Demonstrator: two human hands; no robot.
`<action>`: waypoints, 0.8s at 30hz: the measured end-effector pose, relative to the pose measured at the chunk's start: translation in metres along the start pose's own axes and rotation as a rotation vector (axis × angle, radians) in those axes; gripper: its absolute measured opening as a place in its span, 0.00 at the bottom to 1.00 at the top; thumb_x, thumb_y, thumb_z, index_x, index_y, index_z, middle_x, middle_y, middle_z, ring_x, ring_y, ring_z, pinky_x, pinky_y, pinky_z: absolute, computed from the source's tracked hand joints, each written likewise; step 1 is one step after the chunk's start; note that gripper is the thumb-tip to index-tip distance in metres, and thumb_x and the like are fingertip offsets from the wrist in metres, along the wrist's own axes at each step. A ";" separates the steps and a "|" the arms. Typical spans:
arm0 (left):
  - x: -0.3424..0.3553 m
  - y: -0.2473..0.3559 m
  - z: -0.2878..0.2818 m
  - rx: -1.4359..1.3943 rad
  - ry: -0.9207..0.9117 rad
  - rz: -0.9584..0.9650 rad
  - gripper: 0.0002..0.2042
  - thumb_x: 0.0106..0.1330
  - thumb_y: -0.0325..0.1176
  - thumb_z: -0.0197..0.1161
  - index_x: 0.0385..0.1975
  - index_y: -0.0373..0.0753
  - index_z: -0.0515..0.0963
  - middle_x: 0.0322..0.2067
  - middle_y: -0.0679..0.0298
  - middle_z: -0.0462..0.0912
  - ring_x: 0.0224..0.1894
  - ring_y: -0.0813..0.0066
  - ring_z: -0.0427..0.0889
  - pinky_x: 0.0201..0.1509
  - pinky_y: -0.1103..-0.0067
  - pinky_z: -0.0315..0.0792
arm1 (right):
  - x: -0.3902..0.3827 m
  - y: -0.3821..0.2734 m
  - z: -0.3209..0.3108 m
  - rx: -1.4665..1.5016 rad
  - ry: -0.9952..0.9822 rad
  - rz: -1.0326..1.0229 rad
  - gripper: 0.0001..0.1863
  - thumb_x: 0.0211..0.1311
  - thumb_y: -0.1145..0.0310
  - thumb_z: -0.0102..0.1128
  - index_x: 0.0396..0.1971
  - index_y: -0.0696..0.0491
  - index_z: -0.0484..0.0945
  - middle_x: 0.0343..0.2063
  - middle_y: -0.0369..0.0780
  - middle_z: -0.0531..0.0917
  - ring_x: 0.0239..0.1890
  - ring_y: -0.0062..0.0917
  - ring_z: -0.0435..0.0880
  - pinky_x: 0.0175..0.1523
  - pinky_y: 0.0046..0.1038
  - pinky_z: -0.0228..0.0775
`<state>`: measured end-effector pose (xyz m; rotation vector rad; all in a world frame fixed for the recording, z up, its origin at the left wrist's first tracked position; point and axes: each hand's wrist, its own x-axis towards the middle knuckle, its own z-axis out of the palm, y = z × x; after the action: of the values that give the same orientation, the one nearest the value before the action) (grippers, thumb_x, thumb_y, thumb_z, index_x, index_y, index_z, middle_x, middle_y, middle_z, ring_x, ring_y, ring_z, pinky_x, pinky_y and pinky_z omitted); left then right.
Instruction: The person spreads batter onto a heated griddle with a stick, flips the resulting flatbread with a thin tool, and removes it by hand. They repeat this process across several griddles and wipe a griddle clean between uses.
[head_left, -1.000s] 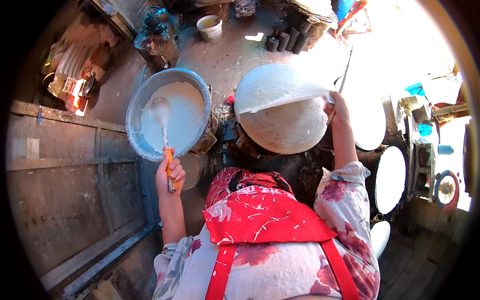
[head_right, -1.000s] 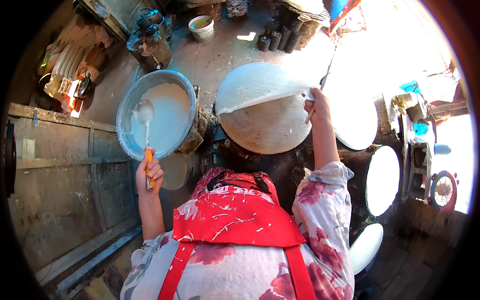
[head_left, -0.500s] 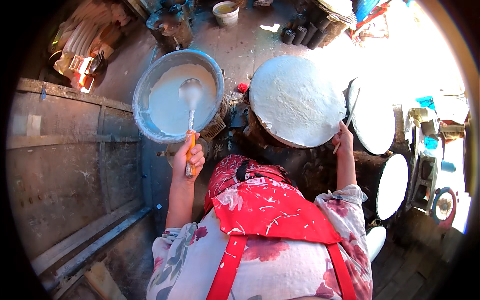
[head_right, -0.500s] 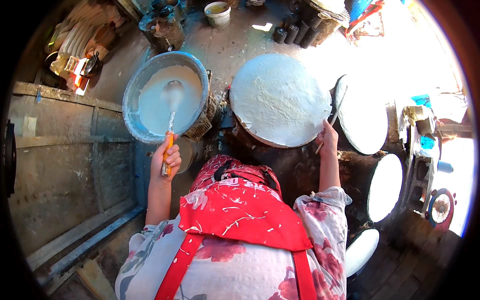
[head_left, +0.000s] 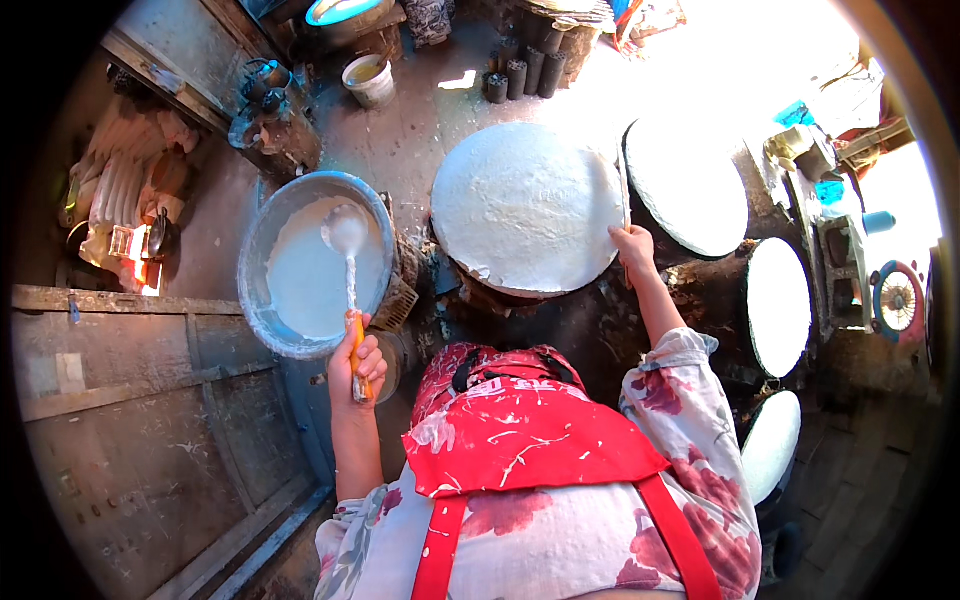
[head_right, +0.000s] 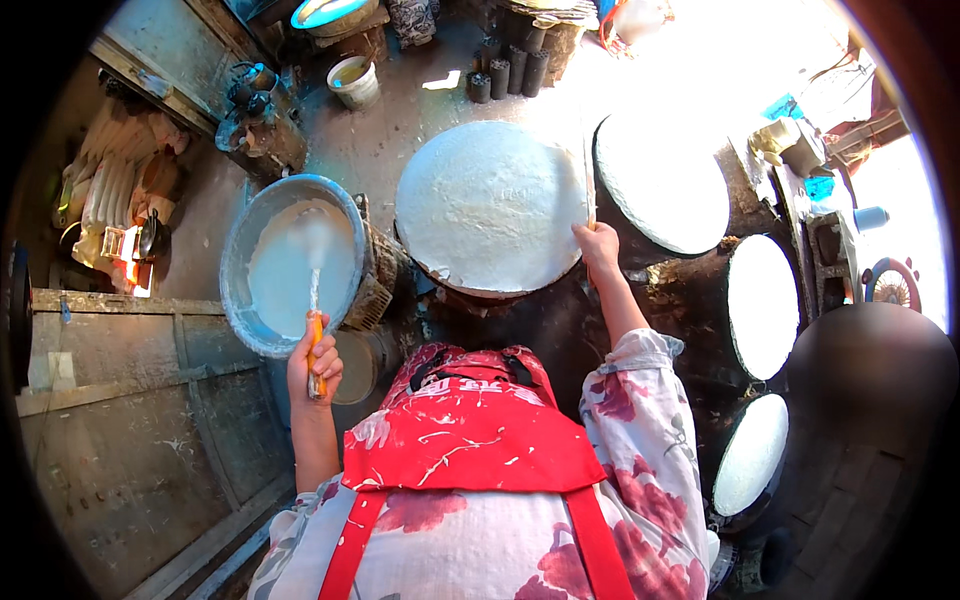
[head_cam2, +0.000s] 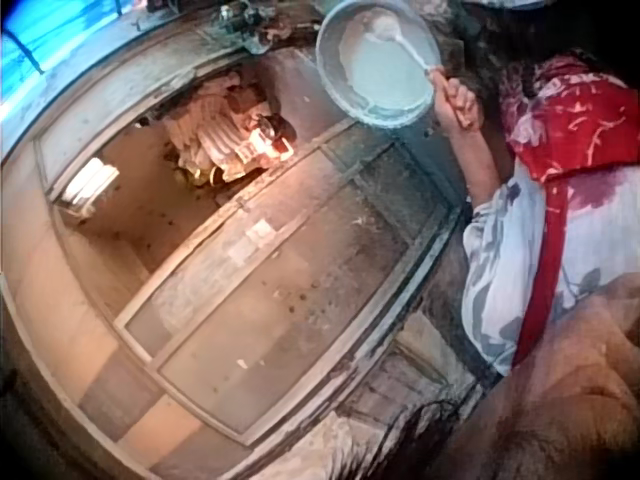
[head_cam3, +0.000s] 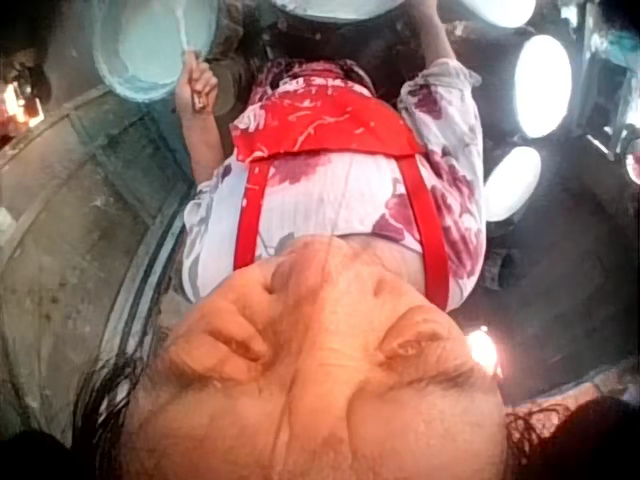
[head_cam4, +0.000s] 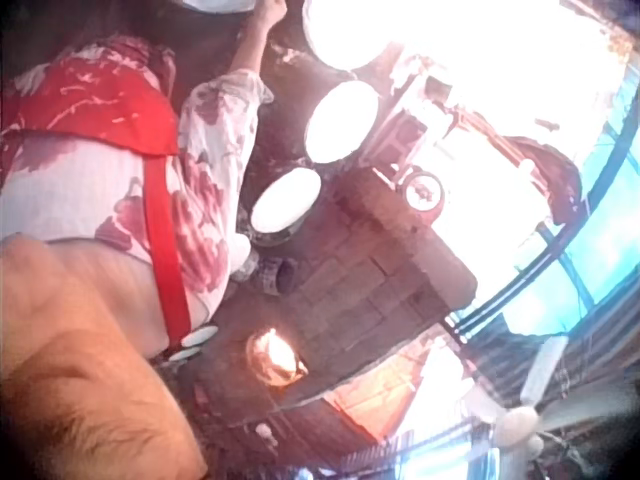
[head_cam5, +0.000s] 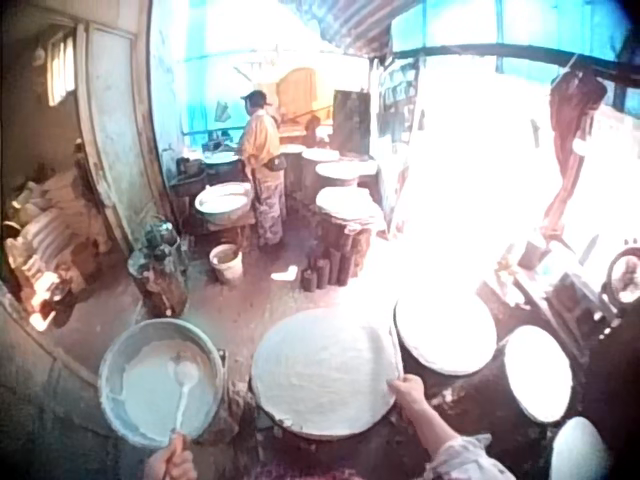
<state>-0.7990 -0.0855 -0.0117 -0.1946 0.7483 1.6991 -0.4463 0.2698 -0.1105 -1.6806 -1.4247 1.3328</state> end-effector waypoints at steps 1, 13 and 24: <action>0.001 0.000 -0.001 -0.002 0.003 -0.004 0.14 0.73 0.37 0.45 0.50 0.36 0.68 0.19 0.70 0.64 0.12 0.86 0.63 0.16 0.86 0.61 | -0.004 0.002 0.000 0.023 -0.013 0.011 0.15 0.53 0.62 0.62 0.26 0.61 0.79 0.14 0.33 0.74 0.12 0.16 0.67 0.18 0.24 0.58; 0.086 0.010 -0.152 -0.464 0.029 -0.022 0.13 0.71 0.37 0.48 0.42 0.31 0.69 0.20 0.70 0.68 0.16 0.83 0.69 0.20 0.85 0.66 | -0.026 0.030 0.013 0.086 0.001 0.036 0.12 0.55 0.64 0.59 0.20 0.56 0.74 0.14 0.32 0.72 0.09 0.15 0.62 0.14 0.21 0.51; 0.111 0.005 -0.234 0.598 0.648 -0.084 0.21 0.65 0.49 0.55 0.45 0.35 0.69 0.37 0.53 0.79 0.34 0.65 0.81 0.32 0.75 0.77 | -0.044 -0.028 0.016 0.295 -0.020 0.084 0.09 0.54 0.69 0.55 0.22 0.59 0.74 0.13 0.35 0.72 0.07 0.17 0.62 0.13 0.22 0.52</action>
<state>-0.8959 -0.1285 -0.2479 -0.3544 1.6649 1.2561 -0.4690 0.2335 -0.0768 -1.5482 -1.1138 1.5266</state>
